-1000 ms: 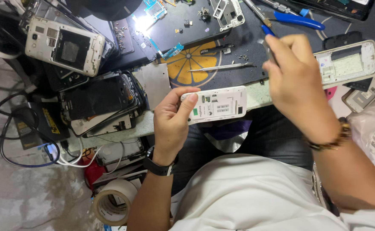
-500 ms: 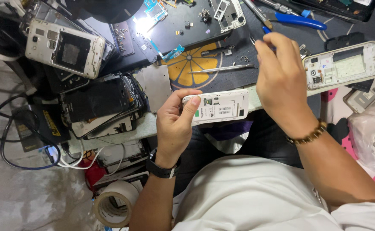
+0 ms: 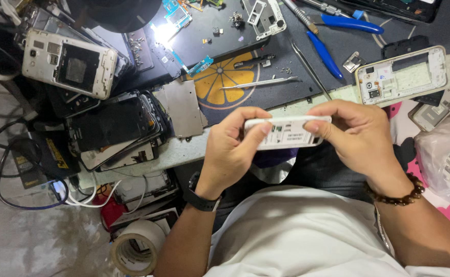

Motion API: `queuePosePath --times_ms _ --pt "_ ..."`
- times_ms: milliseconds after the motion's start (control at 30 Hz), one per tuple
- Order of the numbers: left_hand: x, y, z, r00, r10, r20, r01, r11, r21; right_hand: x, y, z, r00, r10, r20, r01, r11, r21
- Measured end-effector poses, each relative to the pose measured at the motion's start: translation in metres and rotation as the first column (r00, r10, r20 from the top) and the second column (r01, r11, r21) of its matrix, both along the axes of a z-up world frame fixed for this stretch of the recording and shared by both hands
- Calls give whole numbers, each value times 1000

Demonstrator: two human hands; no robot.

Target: The person disassembles a white smartphone, removes the back cover and internal components, and uses a screwdriver to unscrew parts of another phone. The person handles multiple phone parts and tools on a cluttered workbench.

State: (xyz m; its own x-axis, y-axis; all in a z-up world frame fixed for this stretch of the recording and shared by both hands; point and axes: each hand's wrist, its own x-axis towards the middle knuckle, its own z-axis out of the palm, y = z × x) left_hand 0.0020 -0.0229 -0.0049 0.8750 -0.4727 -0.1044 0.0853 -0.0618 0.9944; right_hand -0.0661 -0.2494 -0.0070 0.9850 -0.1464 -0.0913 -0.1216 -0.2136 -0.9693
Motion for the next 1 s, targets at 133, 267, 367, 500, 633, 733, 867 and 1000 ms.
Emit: queuePosePath --times_ms 133,267,367,500,633,733,867,1000 --pt "0 -6 4 999 -45 -17 45 999 8 -10 0 -2 999 24 26 -18 981 -194" --pt "-4 -13 3 999 -27 -35 25 999 -41 -15 -1 -5 992 -34 -117 38 999 32" --pt "-8 -24 1 997 -27 -69 25 999 -31 -19 -6 -8 994 -66 -84 71 996 50" --pt "-12 -30 3 998 -62 -14 62 998 -26 -29 -19 -12 988 -94 -122 98 995 21" --pt "-13 -31 5 976 -105 188 81 988 133 -32 -62 -18 921 -328 -209 318 945 -81" --pt "-14 -29 7 936 -79 343 59 996 66 -19 -125 -37 855 -517 -36 498 839 -217" --pt "-12 -33 3 746 -127 654 -52 968 247 -13 -196 -80 862 -503 63 495 806 -324" --pt "-6 -58 -6 570 -325 755 6 920 391 -14 -233 -114 902 -426 66 422 842 -336"
